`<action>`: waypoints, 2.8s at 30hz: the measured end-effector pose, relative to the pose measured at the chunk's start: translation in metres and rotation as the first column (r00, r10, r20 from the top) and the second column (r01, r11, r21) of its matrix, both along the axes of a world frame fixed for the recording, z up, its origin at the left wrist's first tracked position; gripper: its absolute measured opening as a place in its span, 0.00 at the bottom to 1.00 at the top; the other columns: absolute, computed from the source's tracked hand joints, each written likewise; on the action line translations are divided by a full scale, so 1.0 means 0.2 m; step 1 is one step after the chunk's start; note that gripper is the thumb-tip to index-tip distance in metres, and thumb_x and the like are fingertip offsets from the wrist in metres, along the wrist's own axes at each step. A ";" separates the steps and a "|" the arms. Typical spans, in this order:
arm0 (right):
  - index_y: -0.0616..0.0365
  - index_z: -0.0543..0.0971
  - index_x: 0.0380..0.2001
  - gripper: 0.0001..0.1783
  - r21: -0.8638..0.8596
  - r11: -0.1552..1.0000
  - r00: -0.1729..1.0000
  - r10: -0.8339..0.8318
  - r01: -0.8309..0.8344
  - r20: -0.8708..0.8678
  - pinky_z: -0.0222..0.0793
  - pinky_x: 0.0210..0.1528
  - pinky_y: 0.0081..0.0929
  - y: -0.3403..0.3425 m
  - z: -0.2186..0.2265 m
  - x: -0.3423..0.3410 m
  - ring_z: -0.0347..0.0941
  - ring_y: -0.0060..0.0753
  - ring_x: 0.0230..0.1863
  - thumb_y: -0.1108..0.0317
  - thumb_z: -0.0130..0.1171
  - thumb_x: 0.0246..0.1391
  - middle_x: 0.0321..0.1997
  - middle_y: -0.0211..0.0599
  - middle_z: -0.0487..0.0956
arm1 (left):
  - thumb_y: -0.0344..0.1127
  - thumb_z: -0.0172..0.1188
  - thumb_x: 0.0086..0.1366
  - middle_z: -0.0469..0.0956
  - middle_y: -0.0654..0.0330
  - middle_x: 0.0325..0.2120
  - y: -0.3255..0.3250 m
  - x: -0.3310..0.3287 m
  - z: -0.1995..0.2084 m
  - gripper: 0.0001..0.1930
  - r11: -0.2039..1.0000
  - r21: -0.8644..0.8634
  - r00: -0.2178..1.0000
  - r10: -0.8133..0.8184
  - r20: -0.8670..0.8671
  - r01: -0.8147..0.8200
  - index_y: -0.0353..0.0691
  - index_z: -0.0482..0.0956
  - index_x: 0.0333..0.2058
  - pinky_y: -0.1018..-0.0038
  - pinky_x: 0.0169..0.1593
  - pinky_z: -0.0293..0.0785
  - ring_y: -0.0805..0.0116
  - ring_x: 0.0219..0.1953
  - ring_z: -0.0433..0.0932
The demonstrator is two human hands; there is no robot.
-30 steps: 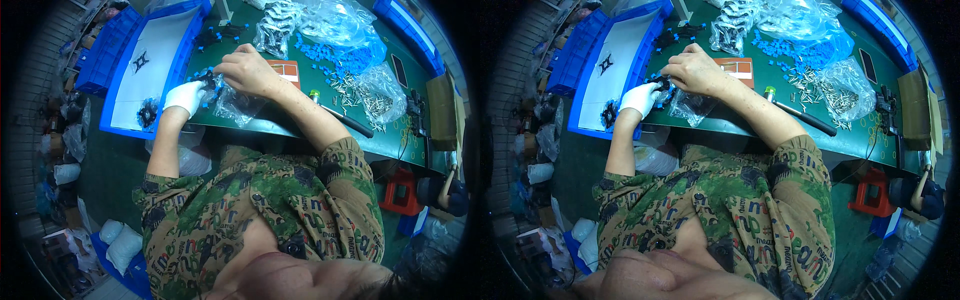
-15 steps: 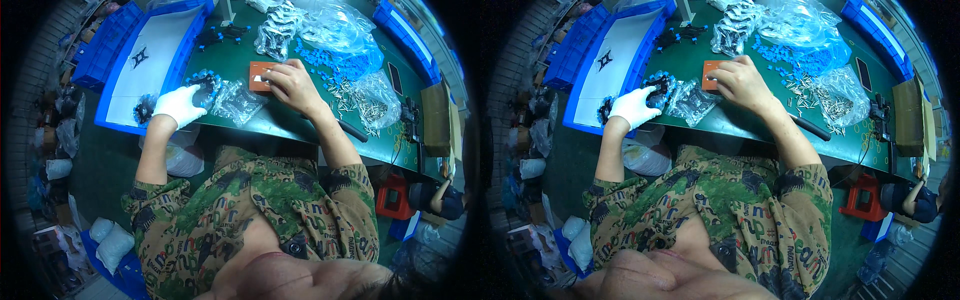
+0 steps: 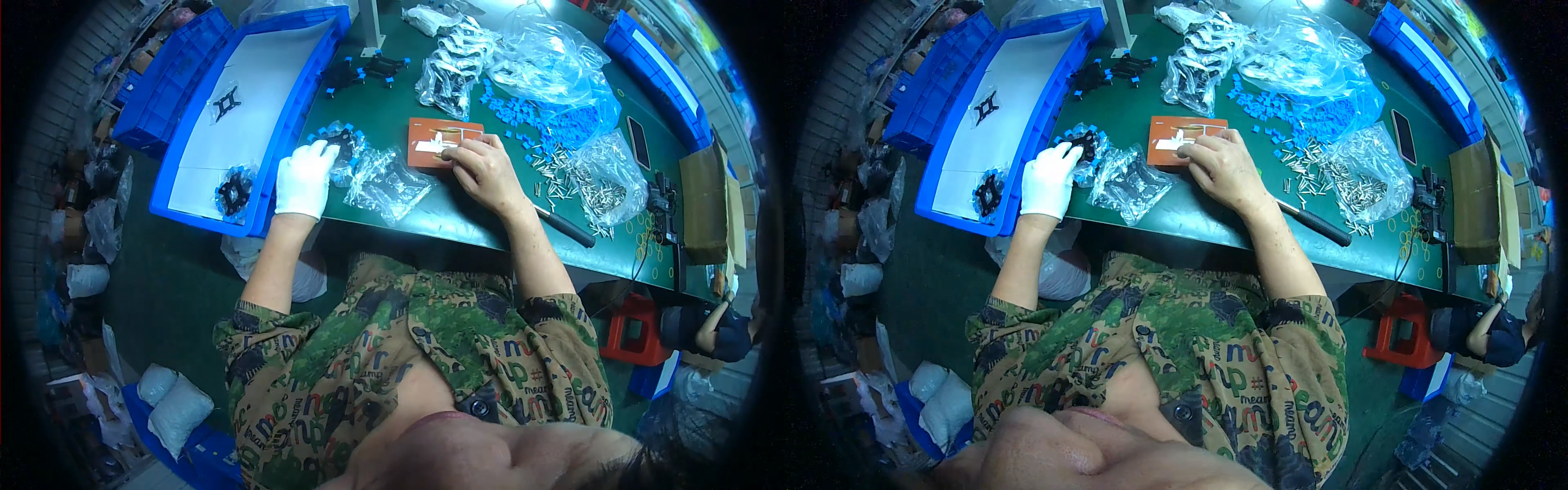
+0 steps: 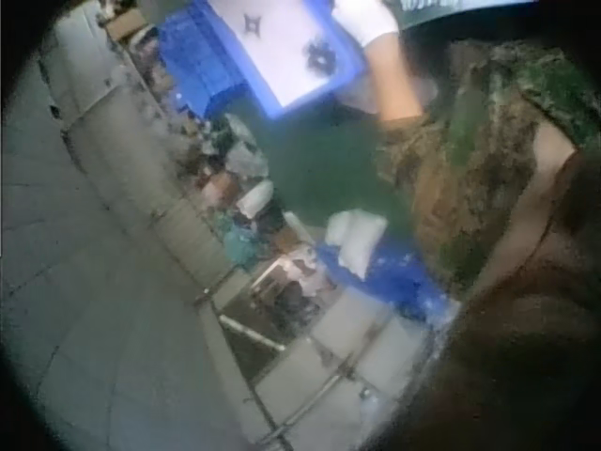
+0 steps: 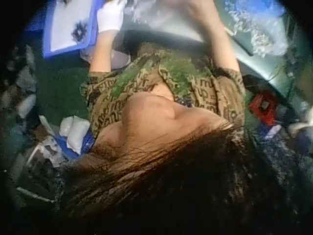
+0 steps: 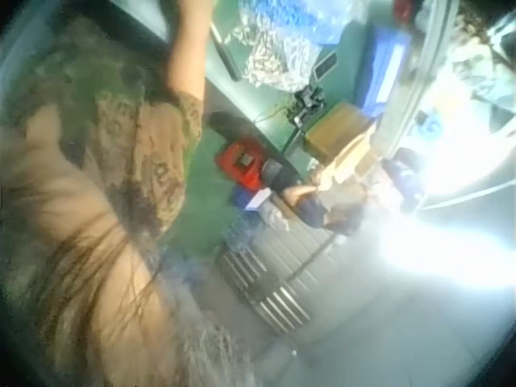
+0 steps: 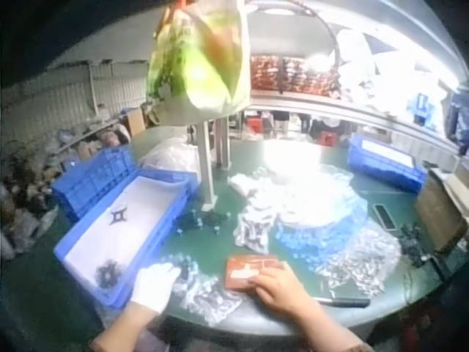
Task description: The person assembles small hardware components at a workbench. They pick up black plastic parts and metal pins, insert the pins into the plastic parts, and use a hammer to secure them. The person then places the assembled units into a clear plastic bag.
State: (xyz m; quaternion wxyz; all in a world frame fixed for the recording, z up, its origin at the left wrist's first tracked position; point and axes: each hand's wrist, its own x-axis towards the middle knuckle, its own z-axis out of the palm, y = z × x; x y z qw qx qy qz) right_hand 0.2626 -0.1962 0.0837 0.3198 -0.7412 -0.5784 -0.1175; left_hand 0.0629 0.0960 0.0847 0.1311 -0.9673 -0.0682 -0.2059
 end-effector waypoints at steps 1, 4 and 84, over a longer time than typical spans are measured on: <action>0.49 0.82 0.40 0.09 -0.007 1.000 1.000 -0.007 0.007 -0.003 0.66 0.52 0.40 -0.01 0.00 0.00 0.78 0.41 0.42 0.70 0.63 0.54 0.39 0.34 0.82 | 0.33 0.60 0.61 0.80 0.62 0.45 0.01 0.02 -0.01 0.16 1.000 0.001 1.000 -0.006 0.015 0.006 0.48 0.82 0.48 0.63 0.43 0.76 0.62 0.44 0.80; 0.49 0.82 0.40 0.10 0.024 0.999 0.999 -0.031 0.031 0.015 0.66 0.52 0.40 -0.01 0.02 0.02 0.78 0.42 0.42 0.70 0.63 0.54 0.39 0.34 0.82 | 0.33 0.62 0.60 0.81 0.60 0.46 0.01 0.08 0.01 0.17 0.998 -0.040 0.999 0.040 -0.015 -0.041 0.48 0.82 0.49 0.60 0.44 0.78 0.58 0.44 0.80; 0.54 0.76 0.57 0.24 0.021 0.994 0.995 0.104 -0.104 0.005 0.65 0.64 0.44 0.55 -0.03 -0.02 0.70 0.48 0.64 0.66 0.65 0.57 0.62 0.41 0.75 | 0.34 0.54 0.66 0.75 0.48 0.61 0.32 0.39 0.29 0.29 0.852 -0.497 0.862 -0.120 -0.492 -0.165 0.47 0.68 0.67 0.61 0.65 0.70 0.46 0.60 0.75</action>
